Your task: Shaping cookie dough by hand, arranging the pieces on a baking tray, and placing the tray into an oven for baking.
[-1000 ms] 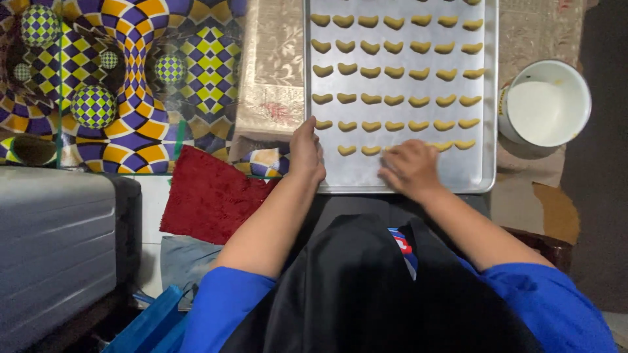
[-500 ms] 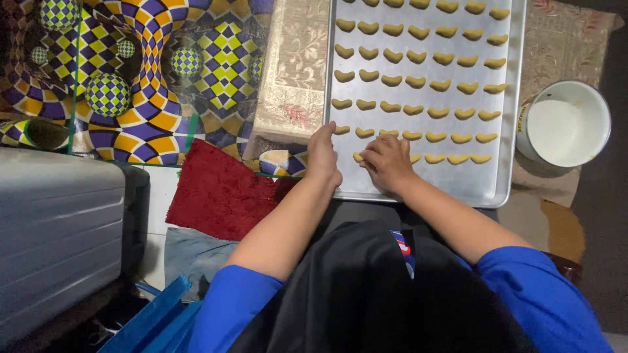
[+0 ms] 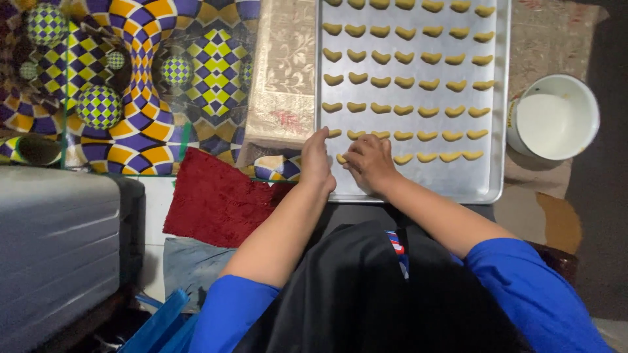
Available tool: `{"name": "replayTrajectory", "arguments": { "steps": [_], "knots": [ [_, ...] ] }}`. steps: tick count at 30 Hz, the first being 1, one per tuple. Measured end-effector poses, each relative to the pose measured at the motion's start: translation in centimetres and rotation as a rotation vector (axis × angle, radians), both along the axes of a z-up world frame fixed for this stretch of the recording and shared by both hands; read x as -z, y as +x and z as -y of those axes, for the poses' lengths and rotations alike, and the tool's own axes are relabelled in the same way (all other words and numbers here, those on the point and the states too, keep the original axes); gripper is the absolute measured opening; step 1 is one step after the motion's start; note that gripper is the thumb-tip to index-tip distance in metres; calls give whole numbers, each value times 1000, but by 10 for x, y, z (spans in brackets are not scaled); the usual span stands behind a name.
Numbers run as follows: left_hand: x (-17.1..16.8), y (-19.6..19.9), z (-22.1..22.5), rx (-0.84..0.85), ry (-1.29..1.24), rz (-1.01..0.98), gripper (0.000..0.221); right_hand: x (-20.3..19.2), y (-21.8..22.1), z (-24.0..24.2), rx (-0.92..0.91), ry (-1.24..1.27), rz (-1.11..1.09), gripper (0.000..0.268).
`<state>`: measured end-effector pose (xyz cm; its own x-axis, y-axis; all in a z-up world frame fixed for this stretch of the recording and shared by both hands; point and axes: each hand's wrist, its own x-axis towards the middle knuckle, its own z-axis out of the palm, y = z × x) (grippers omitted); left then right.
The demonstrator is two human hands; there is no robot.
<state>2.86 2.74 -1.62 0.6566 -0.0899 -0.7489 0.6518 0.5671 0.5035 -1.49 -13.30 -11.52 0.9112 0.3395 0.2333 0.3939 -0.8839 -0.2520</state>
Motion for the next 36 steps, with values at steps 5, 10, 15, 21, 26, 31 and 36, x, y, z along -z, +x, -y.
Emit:
{"name": "replayTrajectory", "arguments": {
  "steps": [5,10,15,21,26,31,36],
  "knots": [
    [0,-2,3,28,-9,12,79,4,-4,2,4,15,-53,12],
    [-9,-2,5,51,-15,-3,76,3,-2,14,2,9,-125,26],
    [-2,-6,4,53,-26,-15,77,-8,-12,59,106,-34,-159,52],
    [2,-6,8,56,-26,4,78,-12,-24,77,164,-16,-219,27],
    [2,-6,8,44,-24,-8,74,-9,-23,67,147,11,-176,19],
    [-14,-8,7,65,-24,-7,80,-8,-22,59,113,-20,-145,17],
    [-15,-8,6,82,-27,8,82,-3,-19,59,101,-8,-91,18]
  ]
}}
